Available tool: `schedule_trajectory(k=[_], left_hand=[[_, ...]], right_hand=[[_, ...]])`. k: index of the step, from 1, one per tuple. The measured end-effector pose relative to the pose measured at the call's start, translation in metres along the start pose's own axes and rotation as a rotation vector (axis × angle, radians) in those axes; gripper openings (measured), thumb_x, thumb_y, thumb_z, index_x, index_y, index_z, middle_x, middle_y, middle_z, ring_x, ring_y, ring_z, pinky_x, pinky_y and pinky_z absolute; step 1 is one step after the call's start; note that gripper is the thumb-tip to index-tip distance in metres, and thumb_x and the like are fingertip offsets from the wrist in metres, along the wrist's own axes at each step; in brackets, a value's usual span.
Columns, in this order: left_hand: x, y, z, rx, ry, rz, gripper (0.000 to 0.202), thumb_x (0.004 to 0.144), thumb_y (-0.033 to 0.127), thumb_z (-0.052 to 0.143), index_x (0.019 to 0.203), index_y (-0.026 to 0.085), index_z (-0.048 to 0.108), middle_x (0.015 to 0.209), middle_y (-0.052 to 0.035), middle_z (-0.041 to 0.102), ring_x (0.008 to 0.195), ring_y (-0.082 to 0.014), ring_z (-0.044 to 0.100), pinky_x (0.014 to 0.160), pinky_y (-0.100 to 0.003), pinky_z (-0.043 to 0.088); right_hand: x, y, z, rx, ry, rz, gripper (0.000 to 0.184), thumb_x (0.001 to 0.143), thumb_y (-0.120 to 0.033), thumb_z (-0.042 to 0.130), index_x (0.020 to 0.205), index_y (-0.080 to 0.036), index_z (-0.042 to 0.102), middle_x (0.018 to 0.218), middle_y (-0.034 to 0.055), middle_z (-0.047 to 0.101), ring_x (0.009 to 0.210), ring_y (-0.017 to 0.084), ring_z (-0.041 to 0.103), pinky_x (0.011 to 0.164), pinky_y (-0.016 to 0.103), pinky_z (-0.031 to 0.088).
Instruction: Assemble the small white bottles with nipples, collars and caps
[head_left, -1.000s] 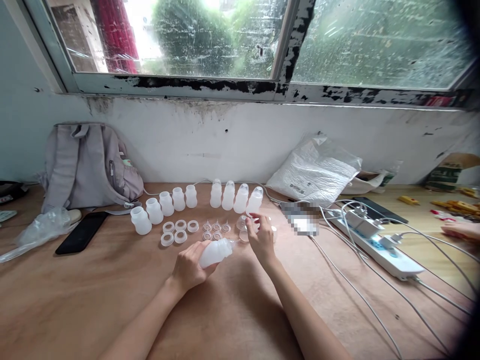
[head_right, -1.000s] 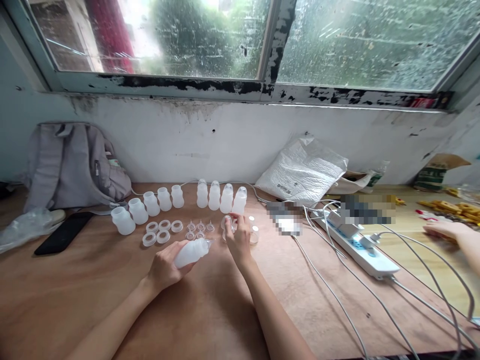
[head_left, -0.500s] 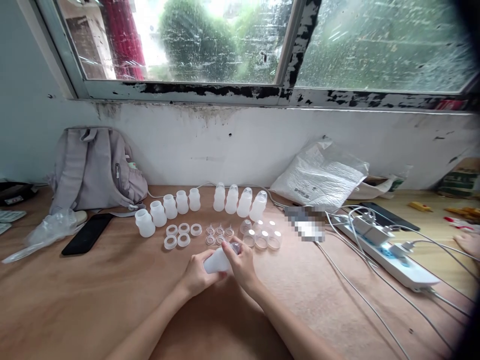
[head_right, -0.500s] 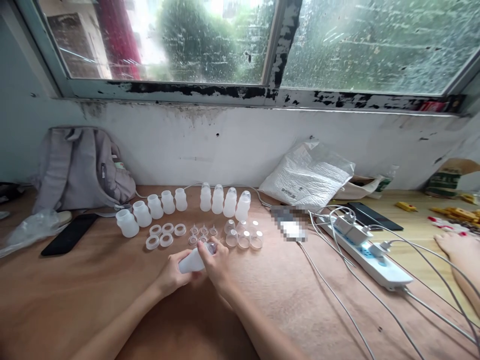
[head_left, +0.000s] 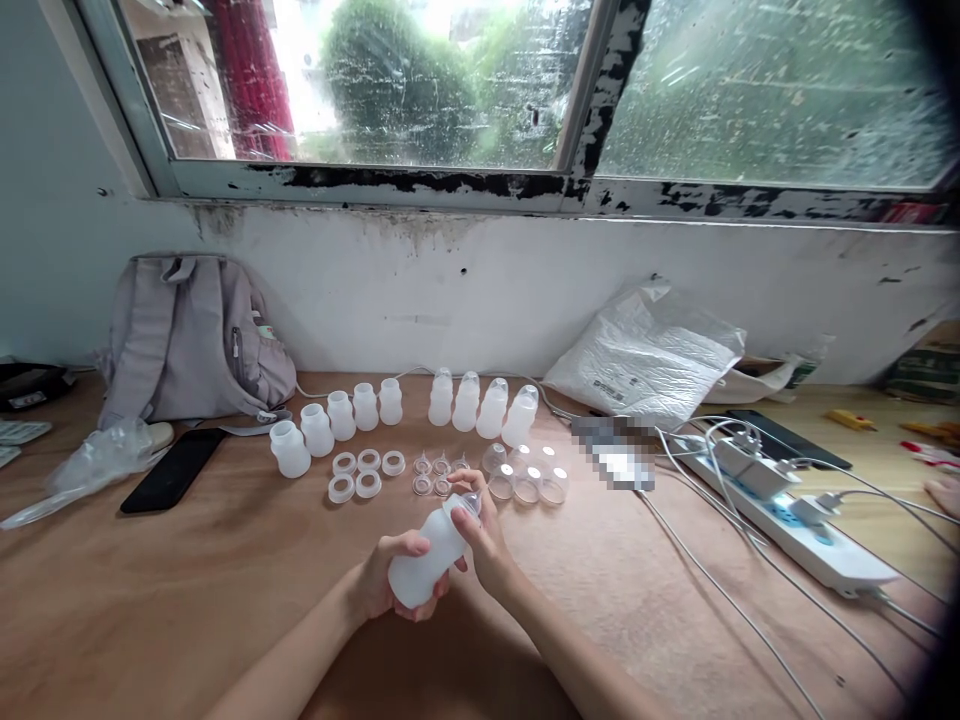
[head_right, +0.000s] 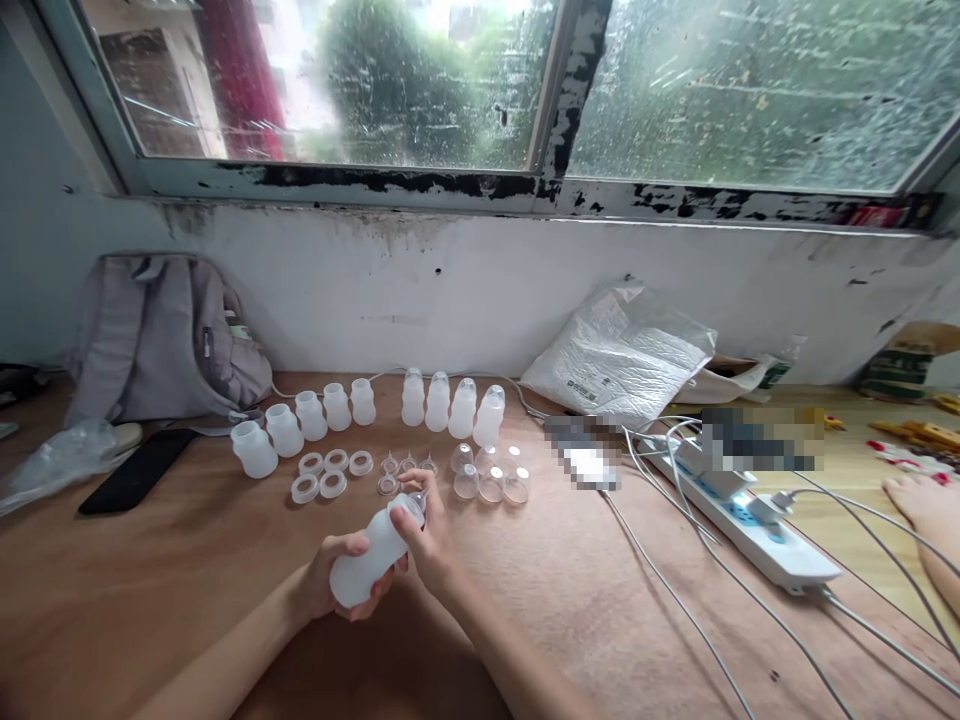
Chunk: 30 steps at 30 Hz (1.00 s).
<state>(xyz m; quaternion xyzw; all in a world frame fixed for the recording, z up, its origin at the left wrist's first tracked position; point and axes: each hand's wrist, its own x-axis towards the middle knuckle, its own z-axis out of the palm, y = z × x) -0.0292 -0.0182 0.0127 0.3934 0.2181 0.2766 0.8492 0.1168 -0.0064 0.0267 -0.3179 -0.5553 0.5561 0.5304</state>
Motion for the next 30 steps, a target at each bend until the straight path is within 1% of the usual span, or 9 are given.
schedule_trajectory(k=[2,4,8,11,14,16,21,24,30], left_hand=[[0.0,0.0,-0.005,-0.074,-0.019,0.008,0.052,0.065,0.046,0.044,0.097,0.006,0.054,0.054,-0.0007,0.049,0.031,-0.0077,0.044,0.027,-0.018,0.016],[-0.002,0.002,-0.01,-0.115,-0.012,0.064,0.056,0.063,0.052,0.043,0.092,0.006,0.054,0.05,0.0017,0.045,0.029,-0.0056,0.038,0.027,-0.018,0.017],[-0.007,0.006,-0.016,-0.065,0.017,0.165,0.062,0.061,0.064,0.041,0.088,0.009,0.054,0.047,0.0035,0.04,0.029,-0.0045,0.032,0.026,-0.018,0.017],[-0.008,0.006,-0.014,-0.058,0.063,0.209,0.064,0.064,0.068,0.037,0.089,0.011,0.054,0.05,0.0027,0.041,0.03,-0.0039,0.031,0.026,-0.018,0.017],[-0.004,0.006,-0.007,-0.084,0.118,0.183,0.065,0.072,0.066,0.028,0.092,0.011,0.055,0.052,0.0007,0.044,0.031,-0.005,0.034,0.028,-0.019,0.017],[0.0,0.007,-0.001,-0.095,0.163,0.139,0.064,0.076,0.063,0.025,0.098,0.011,0.054,0.055,-0.0015,0.049,0.034,-0.007,0.041,0.029,-0.019,0.017],[0.006,0.008,0.008,-0.015,0.272,0.109,0.054,0.08,0.052,0.027,0.11,0.012,0.049,0.072,-0.0069,0.061,0.043,-0.0119,0.054,0.032,-0.018,0.022],[0.008,0.007,0.009,0.031,0.293,0.086,0.051,0.08,0.048,0.029,0.106,0.01,0.05,0.075,-0.0087,0.063,0.044,-0.013,0.056,0.032,-0.018,0.024],[0.008,0.004,0.006,0.058,0.319,0.049,0.048,0.08,0.049,0.033,0.097,0.008,0.052,0.072,-0.0087,0.063,0.045,-0.0136,0.057,0.033,-0.018,0.026]], right_hand=[[0.006,0.003,-0.002,0.008,-0.02,-0.017,0.034,0.073,-0.046,0.053,0.096,-0.024,0.041,0.067,-0.0045,0.047,0.04,0.006,0.04,0.033,0.018,0.029],[0.013,0.007,-0.006,-0.016,0.005,-0.015,0.031,0.073,-0.043,0.056,0.093,-0.024,0.042,0.064,-0.0056,0.044,0.045,0.006,0.04,0.038,0.018,0.031],[0.024,0.014,-0.014,-0.035,0.092,0.069,0.025,0.072,-0.039,0.058,0.086,-0.023,0.044,0.059,-0.0077,0.041,0.042,0.006,0.034,0.037,0.018,0.025],[0.026,0.016,-0.017,0.003,0.104,0.087,0.022,0.074,-0.041,0.055,0.08,-0.021,0.046,0.059,-0.0072,0.041,0.04,0.005,0.033,0.036,0.018,0.025],[0.026,0.016,-0.017,0.028,0.109,0.097,0.023,0.076,-0.043,0.053,0.075,-0.02,0.048,0.06,-0.0062,0.042,0.04,0.005,0.035,0.037,0.019,0.026],[0.026,0.014,-0.018,0.048,0.12,0.097,0.025,0.077,-0.044,0.051,0.075,-0.019,0.049,0.06,-0.0057,0.043,0.04,0.005,0.037,0.037,0.019,0.027],[0.029,0.01,-0.025,0.012,0.201,0.016,0.026,0.079,-0.044,0.048,0.073,-0.019,0.051,0.052,-0.006,0.04,0.041,0.006,0.037,0.039,0.02,0.029],[0.032,0.006,-0.031,-0.042,0.247,-0.023,0.024,0.077,-0.041,0.053,0.067,-0.019,0.05,0.05,-0.0061,0.039,0.042,0.007,0.035,0.04,0.02,0.029],[0.034,-0.001,-0.037,-0.052,0.257,-0.015,0.026,0.074,-0.038,0.058,0.061,-0.018,0.048,0.049,-0.0057,0.039,0.043,0.007,0.034,0.041,0.021,0.027]])
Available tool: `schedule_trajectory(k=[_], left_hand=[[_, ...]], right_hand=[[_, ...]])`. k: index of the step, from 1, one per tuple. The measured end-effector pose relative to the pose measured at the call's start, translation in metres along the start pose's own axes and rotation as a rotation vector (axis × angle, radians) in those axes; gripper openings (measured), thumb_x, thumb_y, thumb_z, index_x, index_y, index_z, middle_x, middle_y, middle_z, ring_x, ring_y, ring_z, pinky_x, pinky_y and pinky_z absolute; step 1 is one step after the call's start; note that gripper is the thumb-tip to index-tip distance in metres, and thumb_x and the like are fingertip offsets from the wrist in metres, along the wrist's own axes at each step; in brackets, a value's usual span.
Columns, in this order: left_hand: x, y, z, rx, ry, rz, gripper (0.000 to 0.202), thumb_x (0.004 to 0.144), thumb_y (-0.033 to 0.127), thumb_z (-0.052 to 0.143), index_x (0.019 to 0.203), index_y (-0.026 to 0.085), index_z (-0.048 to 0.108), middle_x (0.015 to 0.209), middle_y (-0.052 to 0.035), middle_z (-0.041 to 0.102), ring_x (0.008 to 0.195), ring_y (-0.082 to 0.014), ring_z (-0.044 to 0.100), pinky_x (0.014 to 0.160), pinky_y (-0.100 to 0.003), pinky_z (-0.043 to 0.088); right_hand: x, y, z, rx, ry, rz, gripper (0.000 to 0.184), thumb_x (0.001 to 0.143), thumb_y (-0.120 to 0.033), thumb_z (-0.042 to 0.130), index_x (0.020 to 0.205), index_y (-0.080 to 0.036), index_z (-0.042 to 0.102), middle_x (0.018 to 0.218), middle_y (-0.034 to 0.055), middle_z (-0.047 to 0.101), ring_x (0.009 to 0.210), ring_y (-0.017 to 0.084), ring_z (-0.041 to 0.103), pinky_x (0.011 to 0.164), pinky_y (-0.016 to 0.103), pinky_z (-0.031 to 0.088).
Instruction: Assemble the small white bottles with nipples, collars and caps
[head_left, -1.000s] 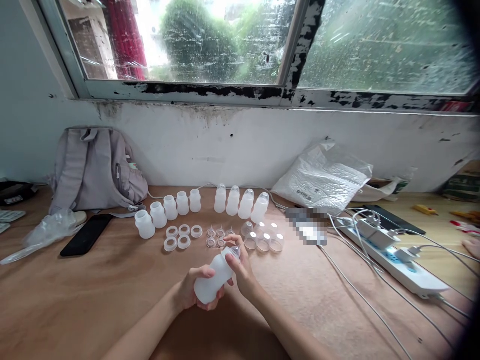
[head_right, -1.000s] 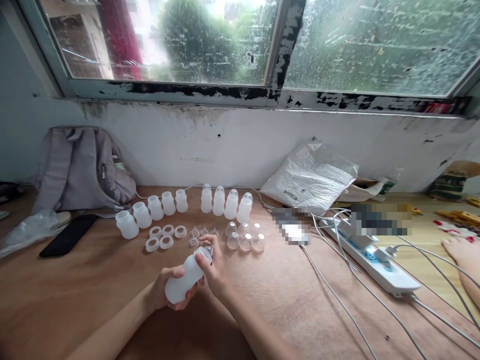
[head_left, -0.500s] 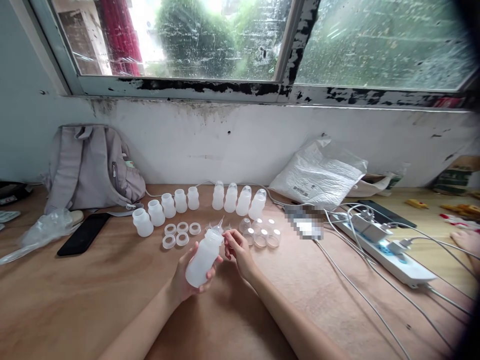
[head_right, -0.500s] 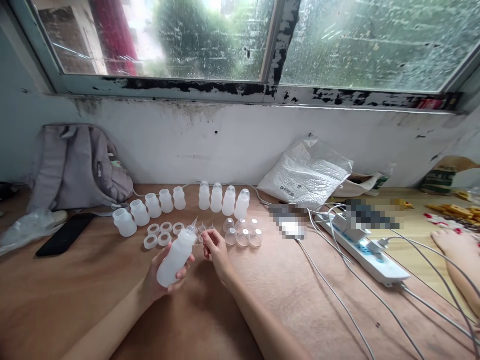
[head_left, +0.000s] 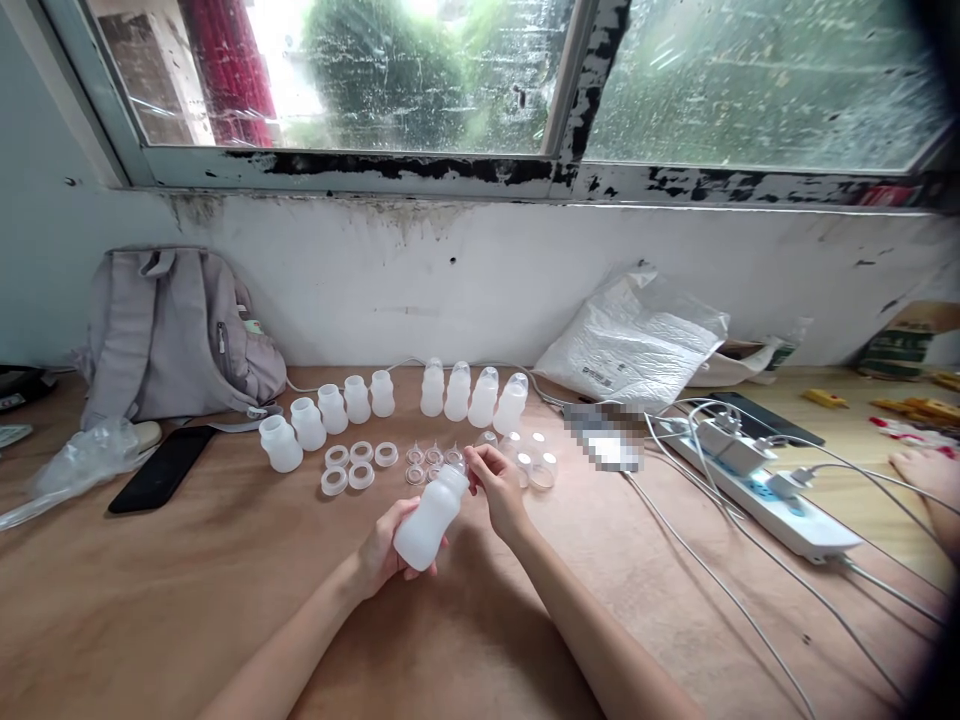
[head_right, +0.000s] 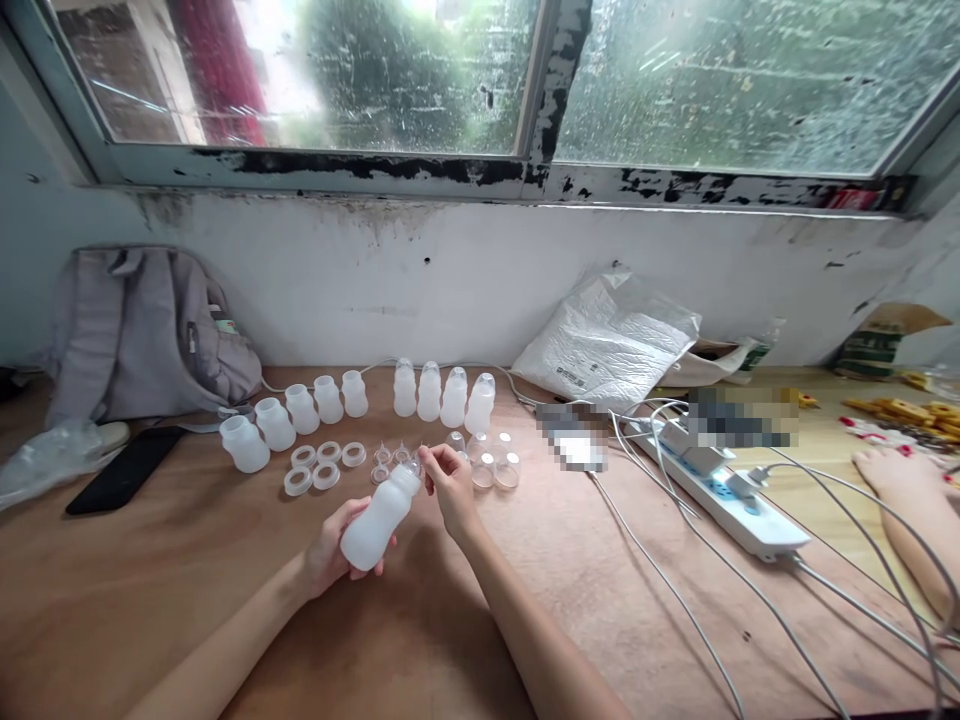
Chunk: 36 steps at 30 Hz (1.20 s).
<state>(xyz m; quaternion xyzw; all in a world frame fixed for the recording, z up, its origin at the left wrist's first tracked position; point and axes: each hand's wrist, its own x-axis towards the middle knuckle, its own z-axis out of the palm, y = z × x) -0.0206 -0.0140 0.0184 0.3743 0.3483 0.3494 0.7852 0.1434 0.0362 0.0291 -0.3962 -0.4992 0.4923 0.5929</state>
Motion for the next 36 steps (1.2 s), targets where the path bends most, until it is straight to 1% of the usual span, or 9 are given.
schedule_trajectory(k=[6,14,18,21,24,27,30,33,36], left_hand=[[0.002,0.0,-0.003,0.005,0.018,-0.004,0.047,0.079,0.05,0.036,0.101,0.01,0.048,0.071,-0.0075,0.063,0.045,-0.0137,0.057,0.032,-0.018,0.027],[0.001,0.002,-0.003,-0.001,0.024,0.006,0.045,0.078,0.049,0.039,0.102,0.011,0.047,0.071,-0.0066,0.062,0.047,-0.0145,0.058,0.032,-0.018,0.028],[-0.001,0.001,-0.004,0.0,0.06,0.045,0.041,0.078,0.047,0.042,0.098,0.012,0.05,0.071,-0.0058,0.061,0.048,-0.0139,0.057,0.038,-0.02,0.035],[-0.003,0.0,-0.004,0.022,0.061,0.057,0.04,0.078,0.047,0.043,0.091,0.011,0.053,0.069,-0.0057,0.06,0.047,-0.0134,0.055,0.04,-0.021,0.037],[-0.004,0.001,0.0,0.062,0.049,0.128,0.04,0.077,0.046,0.046,0.092,0.01,0.055,0.074,-0.0074,0.06,0.057,-0.0157,0.058,0.047,-0.023,0.041],[-0.002,0.002,0.003,0.187,0.068,0.304,0.042,0.076,0.043,0.052,0.102,0.011,0.054,0.09,-0.0095,0.061,0.081,-0.0202,0.058,0.065,-0.026,0.044],[0.003,0.0,-0.001,0.42,0.14,0.499,0.044,0.075,0.042,0.055,0.107,0.012,0.051,0.104,-0.0106,0.058,0.096,-0.0235,0.053,0.08,-0.03,0.042],[0.008,-0.006,-0.011,0.723,0.26,0.631,0.046,0.074,0.04,0.056,0.112,0.016,0.045,0.11,-0.0107,0.054,0.1,-0.024,0.051,0.085,-0.033,0.04],[0.011,-0.01,-0.018,0.96,0.323,0.654,0.045,0.076,0.04,0.053,0.113,0.019,0.04,0.112,-0.0097,0.053,0.102,-0.0232,0.051,0.085,-0.034,0.041]], right_hand=[[0.0,-0.002,-0.002,0.021,0.008,0.02,0.025,0.071,-0.037,0.061,0.06,-0.017,0.05,0.048,-0.0056,0.041,0.042,0.007,0.036,0.04,0.02,0.027],[0.0,-0.003,-0.001,0.075,-0.001,0.041,0.021,0.07,-0.037,0.061,0.067,-0.017,0.056,0.051,-0.0046,0.044,0.042,0.006,0.038,0.038,0.02,0.027],[0.003,-0.005,-0.003,0.097,0.012,0.056,0.021,0.069,-0.037,0.061,0.071,-0.016,0.059,0.053,-0.0042,0.045,0.042,0.006,0.039,0.038,0.019,0.028],[0.006,-0.006,-0.009,0.125,0.055,0.058,0.022,0.068,-0.037,0.061,0.075,-0.017,0.06,0.054,-0.0045,0.045,0.042,0.006,0.039,0.039,0.02,0.029],[0.009,-0.006,-0.014,0.133,0.107,0.063,0.022,0.068,-0.037,0.061,0.077,-0.017,0.06,0.054,-0.005,0.044,0.042,0.006,0.038,0.039,0.02,0.029],[0.009,-0.005,-0.016,0.086,0.14,0.064,0.022,0.068,-0.038,0.06,0.076,-0.017,0.059,0.052,-0.0053,0.044,0.042,0.007,0.038,0.039,0.02,0.029],[0.008,-0.004,-0.013,0.001,0.142,0.032,0.022,0.07,-0.038,0.059,0.075,-0.017,0.058,0.05,-0.0054,0.043,0.042,0.007,0.037,0.038,0.019,0.028],[0.007,-0.001,-0.011,-0.094,0.128,-0.007,0.022,0.072,-0.039,0.056,0.076,-0.017,0.058,0.048,-0.0057,0.041,0.042,0.008,0.038,0.038,0.019,0.029],[0.007,0.001,-0.011,-0.197,0.13,-0.036,0.023,0.074,-0.04,0.054,0.075,-0.017,0.058,0.051,-0.0042,0.045,0.043,0.009,0.04,0.038,0.02,0.031]])
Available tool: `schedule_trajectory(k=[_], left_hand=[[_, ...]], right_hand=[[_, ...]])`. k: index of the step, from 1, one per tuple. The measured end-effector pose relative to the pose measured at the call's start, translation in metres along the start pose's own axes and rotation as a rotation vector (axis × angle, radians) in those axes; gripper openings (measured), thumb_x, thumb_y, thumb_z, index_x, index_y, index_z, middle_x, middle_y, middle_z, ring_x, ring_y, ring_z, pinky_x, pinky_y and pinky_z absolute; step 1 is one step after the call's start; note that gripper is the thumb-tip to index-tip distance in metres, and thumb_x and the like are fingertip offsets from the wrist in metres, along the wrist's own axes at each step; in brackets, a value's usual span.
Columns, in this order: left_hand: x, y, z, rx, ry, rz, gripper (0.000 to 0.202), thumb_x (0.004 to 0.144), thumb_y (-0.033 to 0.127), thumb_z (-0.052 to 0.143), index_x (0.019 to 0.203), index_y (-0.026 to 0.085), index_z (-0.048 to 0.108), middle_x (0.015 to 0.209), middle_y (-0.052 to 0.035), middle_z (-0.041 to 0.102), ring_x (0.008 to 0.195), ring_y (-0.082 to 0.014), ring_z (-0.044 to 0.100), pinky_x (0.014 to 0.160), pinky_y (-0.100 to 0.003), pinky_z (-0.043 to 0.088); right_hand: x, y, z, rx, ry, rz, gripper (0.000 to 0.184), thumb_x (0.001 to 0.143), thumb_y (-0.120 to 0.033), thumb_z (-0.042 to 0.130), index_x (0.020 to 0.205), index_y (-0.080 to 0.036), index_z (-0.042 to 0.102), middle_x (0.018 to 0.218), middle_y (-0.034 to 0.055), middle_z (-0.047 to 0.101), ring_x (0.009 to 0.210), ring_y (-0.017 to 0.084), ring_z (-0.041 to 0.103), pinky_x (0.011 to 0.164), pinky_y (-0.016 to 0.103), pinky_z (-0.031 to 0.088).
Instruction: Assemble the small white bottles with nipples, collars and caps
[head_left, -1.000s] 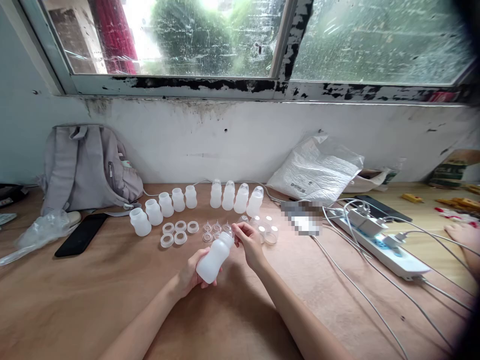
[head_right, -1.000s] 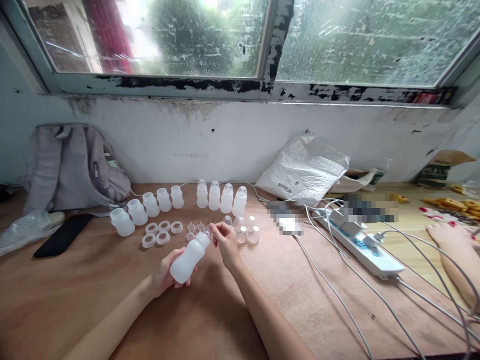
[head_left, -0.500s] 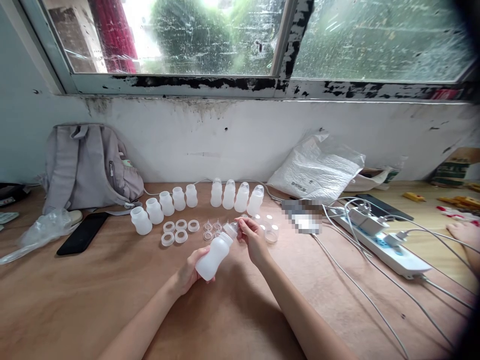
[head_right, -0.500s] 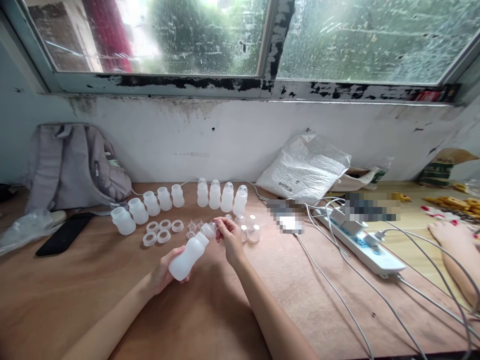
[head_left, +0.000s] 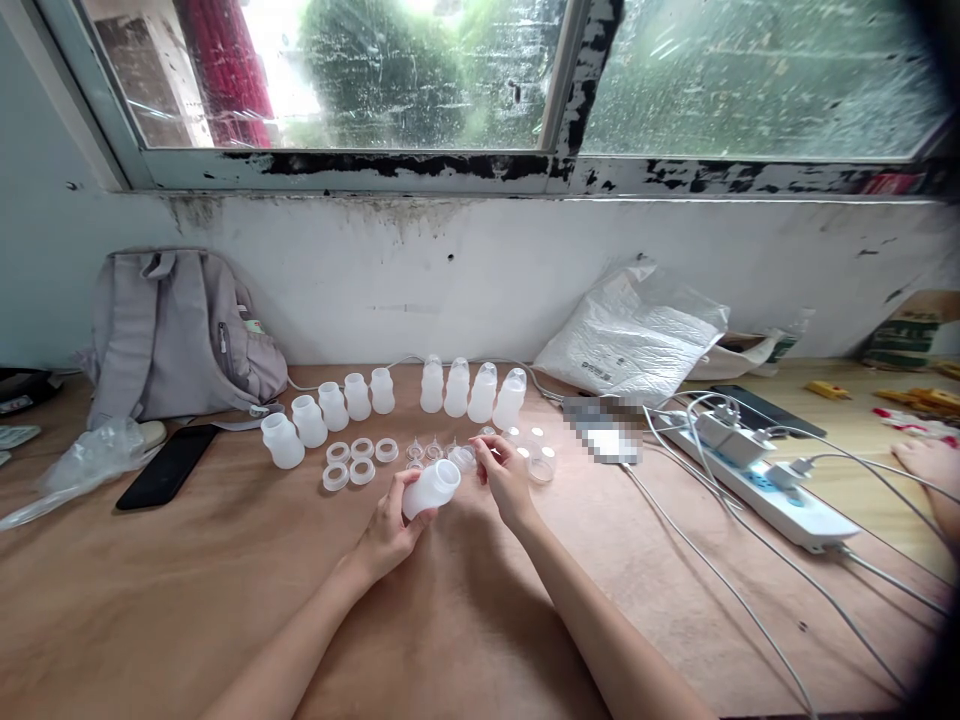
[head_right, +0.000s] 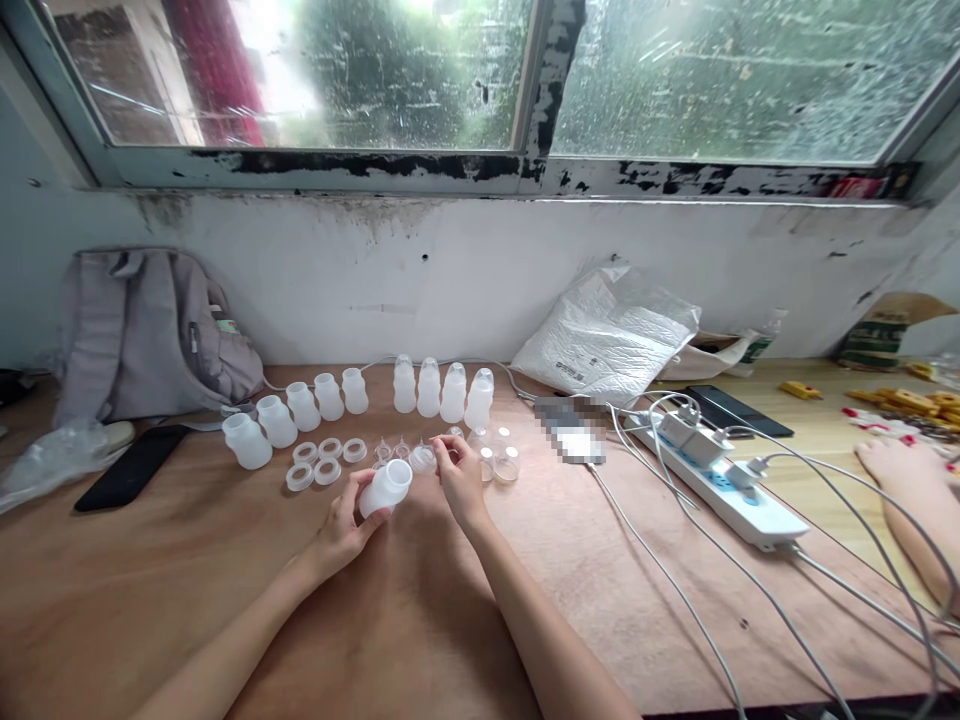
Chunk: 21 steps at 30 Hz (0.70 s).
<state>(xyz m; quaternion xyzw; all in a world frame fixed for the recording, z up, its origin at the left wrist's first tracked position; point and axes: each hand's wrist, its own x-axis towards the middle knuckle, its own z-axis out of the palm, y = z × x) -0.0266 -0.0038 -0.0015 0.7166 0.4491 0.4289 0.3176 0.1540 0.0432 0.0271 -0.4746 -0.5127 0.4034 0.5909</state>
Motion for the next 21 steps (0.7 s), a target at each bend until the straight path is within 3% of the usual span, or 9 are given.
schedule_trajectory(k=[4,7,11,14,17,19,21], left_hand=[[0.003,0.0,-0.002,0.089,-0.065,0.033,0.045,0.08,0.039,0.047,0.12,0.021,0.034,0.121,-0.0097,0.047,0.111,-0.0223,0.044,0.091,-0.035,0.037],[0.007,-0.001,-0.005,0.114,-0.095,0.08,0.043,0.079,0.039,0.048,0.117,0.021,0.039,0.117,-0.0089,0.049,0.108,-0.0223,0.046,0.09,-0.034,0.038],[0.009,-0.01,-0.007,0.135,-0.024,0.029,0.045,0.072,0.041,0.057,0.11,0.02,0.044,0.106,-0.0074,0.055,0.097,-0.0224,0.053,0.082,-0.034,0.043],[0.007,-0.012,-0.007,0.131,0.029,-0.011,0.056,0.067,0.04,0.062,0.115,0.021,0.04,0.107,-0.007,0.055,0.098,-0.0225,0.053,0.082,-0.034,0.043],[0.006,0.0,-0.01,0.15,0.126,0.018,0.07,0.065,0.037,0.064,0.124,0.022,0.029,0.12,-0.0096,0.047,0.108,-0.0239,0.046,0.09,-0.037,0.037],[0.009,0.015,-0.017,0.18,0.175,0.048,0.064,0.069,0.036,0.061,0.124,0.022,0.031,0.12,-0.0099,0.046,0.107,-0.0235,0.046,0.089,-0.038,0.037],[0.017,0.03,-0.025,0.226,0.142,0.075,0.05,0.071,0.035,0.058,0.117,0.023,0.042,0.112,-0.0077,0.051,0.1,-0.022,0.05,0.085,-0.035,0.04]], right_hand=[[0.001,0.005,0.0,-0.103,0.011,-0.048,0.026,0.074,-0.042,0.053,0.076,-0.017,0.059,0.056,-0.0011,0.052,0.045,0.01,0.044,0.041,0.022,0.034],[0.001,0.01,0.0,-0.163,0.028,-0.076,0.031,0.072,-0.046,0.052,0.075,-0.017,0.061,0.056,0.001,0.056,0.048,0.013,0.048,0.043,0.024,0.037],[0.001,0.013,0.0,-0.229,0.043,-0.092,0.035,0.071,-0.05,0.052,0.072,-0.017,0.062,0.059,0.0035,0.06,0.053,0.015,0.052,0.046,0.025,0.038],[0.0,0.013,0.0,-0.239,0.046,-0.101,0.035,0.071,-0.05,0.052,0.072,-0.017,0.062,0.063,0.0048,0.061,0.055,0.016,0.053,0.047,0.025,0.038],[-0.002,0.012,-0.001,-0.226,0.035,-0.106,0.033,0.071,-0.048,0.052,0.072,-0.017,0.061,0.066,0.0051,0.061,0.056,0.016,0.052,0.047,0.025,0.039],[-0.003,0.011,-0.001,-0.229,0.02,-0.106,0.031,0.073,-0.046,0.051,0.073,-0.017,0.061,0.067,0.0049,0.061,0.056,0.015,0.052,0.048,0.025,0.039],[-0.003,0.012,-0.002,-0.239,0.01,-0.109,0.029,0.074,-0.044,0.051,0.074,-0.017,0.06,0.068,0.0046,0.06,0.056,0.015,0.052,0.049,0.025,0.039]])
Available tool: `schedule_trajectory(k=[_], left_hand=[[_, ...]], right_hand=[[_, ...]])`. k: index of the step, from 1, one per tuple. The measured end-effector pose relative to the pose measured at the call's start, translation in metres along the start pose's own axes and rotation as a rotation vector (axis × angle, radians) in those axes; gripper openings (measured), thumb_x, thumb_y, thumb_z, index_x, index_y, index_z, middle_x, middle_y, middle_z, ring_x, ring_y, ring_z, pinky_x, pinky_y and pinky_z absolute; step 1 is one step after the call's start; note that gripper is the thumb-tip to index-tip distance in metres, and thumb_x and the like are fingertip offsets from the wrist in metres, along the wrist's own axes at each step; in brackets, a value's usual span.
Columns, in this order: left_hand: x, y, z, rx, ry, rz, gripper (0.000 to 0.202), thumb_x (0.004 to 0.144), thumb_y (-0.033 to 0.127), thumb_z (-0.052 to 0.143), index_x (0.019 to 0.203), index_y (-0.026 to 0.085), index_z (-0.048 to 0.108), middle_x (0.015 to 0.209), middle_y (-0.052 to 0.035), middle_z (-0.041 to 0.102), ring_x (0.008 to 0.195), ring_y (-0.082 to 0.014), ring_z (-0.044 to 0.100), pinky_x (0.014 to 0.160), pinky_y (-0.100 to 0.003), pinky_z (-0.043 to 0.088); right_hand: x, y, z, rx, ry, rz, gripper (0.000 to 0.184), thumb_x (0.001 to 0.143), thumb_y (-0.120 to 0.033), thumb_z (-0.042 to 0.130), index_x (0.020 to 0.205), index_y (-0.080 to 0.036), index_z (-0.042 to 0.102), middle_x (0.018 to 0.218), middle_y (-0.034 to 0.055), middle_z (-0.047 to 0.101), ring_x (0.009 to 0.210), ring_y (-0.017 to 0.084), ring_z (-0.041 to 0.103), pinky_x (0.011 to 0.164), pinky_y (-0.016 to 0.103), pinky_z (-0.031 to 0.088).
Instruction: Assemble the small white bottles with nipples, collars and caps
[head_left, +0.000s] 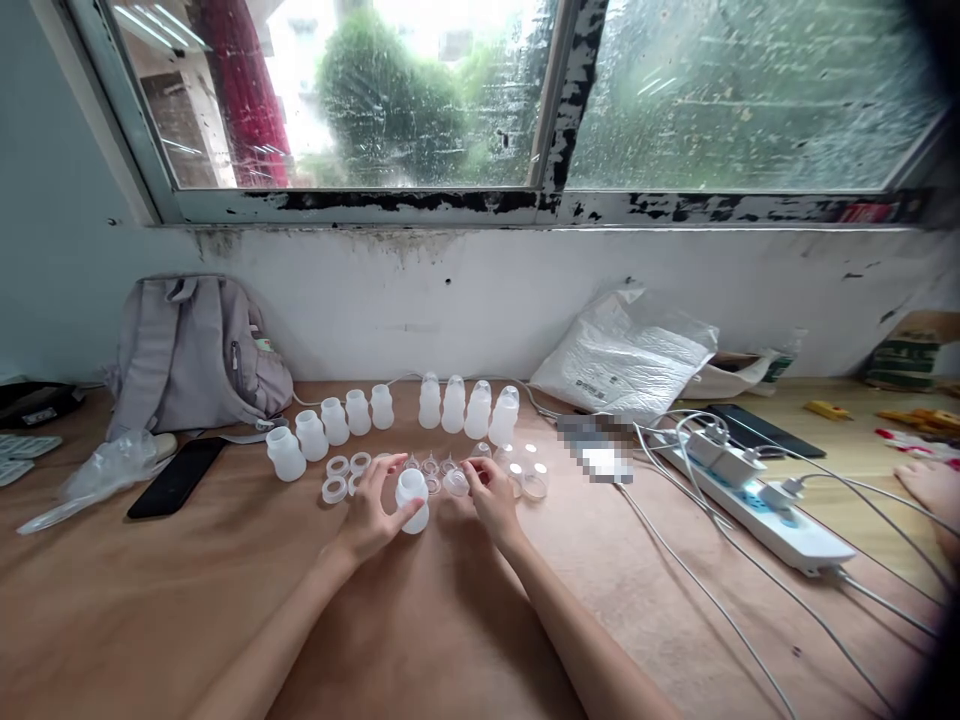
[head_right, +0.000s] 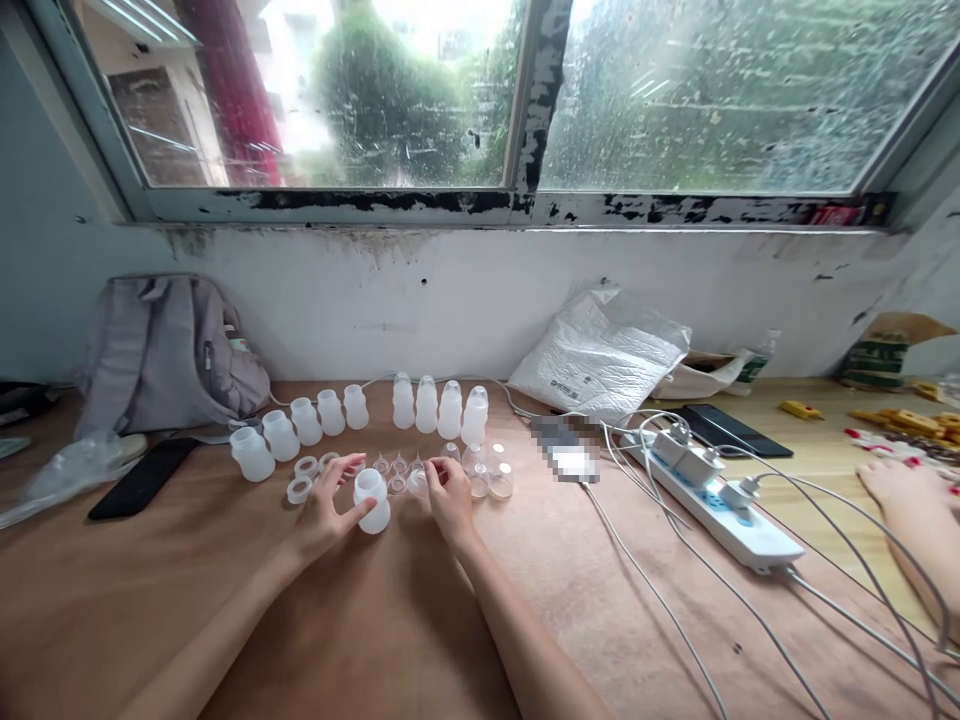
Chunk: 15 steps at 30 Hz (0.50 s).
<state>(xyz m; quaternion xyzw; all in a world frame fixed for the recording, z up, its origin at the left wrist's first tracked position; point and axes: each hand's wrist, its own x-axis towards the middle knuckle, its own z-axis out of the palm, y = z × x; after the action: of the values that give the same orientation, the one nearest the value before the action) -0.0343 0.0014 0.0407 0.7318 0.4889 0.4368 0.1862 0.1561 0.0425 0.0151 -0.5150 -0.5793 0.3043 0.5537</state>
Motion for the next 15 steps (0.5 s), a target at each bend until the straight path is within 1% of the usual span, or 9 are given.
schedule_trajectory(k=[1,4,6,7,10,11,13,15], left_hand=[[0.006,0.006,-0.005,0.019,-0.048,0.021,0.043,0.071,0.035,0.058,0.111,0.023,0.047,0.106,-0.0062,0.055,0.095,-0.0211,0.052,0.081,-0.033,0.041],[0.029,0.021,-0.021,0.061,-0.262,0.107,0.028,0.07,0.035,0.058,0.096,0.024,0.059,0.09,-0.0032,0.06,0.078,-0.018,0.056,0.068,-0.028,0.044],[0.048,0.027,-0.03,0.106,-0.335,0.15,0.03,0.071,0.037,0.056,0.098,0.023,0.059,0.088,-0.0031,0.061,0.075,-0.017,0.056,0.065,-0.026,0.043],[0.059,0.029,-0.034,0.14,-0.353,0.17,0.031,0.072,0.037,0.054,0.099,0.023,0.058,0.089,-0.0034,0.061,0.075,-0.0168,0.055,0.066,-0.026,0.043],[0.098,0.03,-0.044,0.282,-0.349,0.197,0.035,0.074,0.039,0.051,0.104,0.021,0.057,0.092,-0.004,0.06,0.078,-0.0171,0.055,0.069,-0.027,0.043],[0.112,0.028,-0.045,0.34,-0.336,0.205,0.034,0.074,0.038,0.051,0.102,0.02,0.058,0.092,-0.0036,0.06,0.08,-0.0176,0.055,0.071,-0.027,0.042],[0.14,0.021,-0.044,0.463,-0.35,0.184,0.032,0.073,0.038,0.051,0.099,0.02,0.059,0.092,-0.0031,0.061,0.082,-0.0179,0.056,0.072,-0.026,0.042],[0.162,0.01,-0.039,0.58,-0.356,0.147,0.032,0.075,0.037,0.049,0.101,0.022,0.058,0.096,-0.0027,0.061,0.086,-0.0183,0.055,0.075,-0.025,0.041]], right_hand=[[0.0,0.001,0.0,-0.003,-0.002,-0.004,0.028,0.075,-0.043,0.05,0.074,-0.017,0.06,0.068,0.0045,0.06,0.057,0.015,0.052,0.049,0.025,0.04],[-0.001,0.002,-0.001,-0.003,0.005,-0.021,0.027,0.076,-0.042,0.049,0.074,-0.017,0.06,0.069,0.0049,0.06,0.06,0.016,0.052,0.052,0.026,0.04],[-0.001,0.003,-0.001,-0.015,0.009,-0.032,0.027,0.077,-0.041,0.049,0.074,-0.017,0.06,0.07,0.005,0.06,0.062,0.016,0.052,0.054,0.026,0.041],[-0.001,0.002,0.0,-0.025,0.01,-0.04,0.026,0.077,-0.041,0.048,0.074,-0.017,0.06,0.07,0.0049,0.06,0.062,0.017,0.052,0.056,0.027,0.041],[-0.003,0.0,0.0,-0.075,0.0,-0.071,0.025,0.079,-0.039,0.047,0.073,-0.018,0.059,0.07,0.0041,0.059,0.063,0.016,0.052,0.058,0.028,0.04],[-0.004,-0.001,0.0,-0.096,-0.01,-0.083,0.024,0.08,-0.038,0.046,0.073,-0.018,0.058,0.07,0.0039,0.058,0.063,0.016,0.052,0.059,0.028,0.04],[-0.006,-0.003,0.001,-0.145,-0.037,-0.11,0.023,0.081,-0.035,0.045,0.073,-0.018,0.058,0.07,0.0038,0.057,0.063,0.016,0.052,0.059,0.028,0.04],[-0.008,-0.003,0.002,-0.197,-0.071,-0.135,0.021,0.082,-0.032,0.043,0.073,-0.018,0.057,0.071,0.0039,0.056,0.063,0.016,0.052,0.06,0.028,0.04]])
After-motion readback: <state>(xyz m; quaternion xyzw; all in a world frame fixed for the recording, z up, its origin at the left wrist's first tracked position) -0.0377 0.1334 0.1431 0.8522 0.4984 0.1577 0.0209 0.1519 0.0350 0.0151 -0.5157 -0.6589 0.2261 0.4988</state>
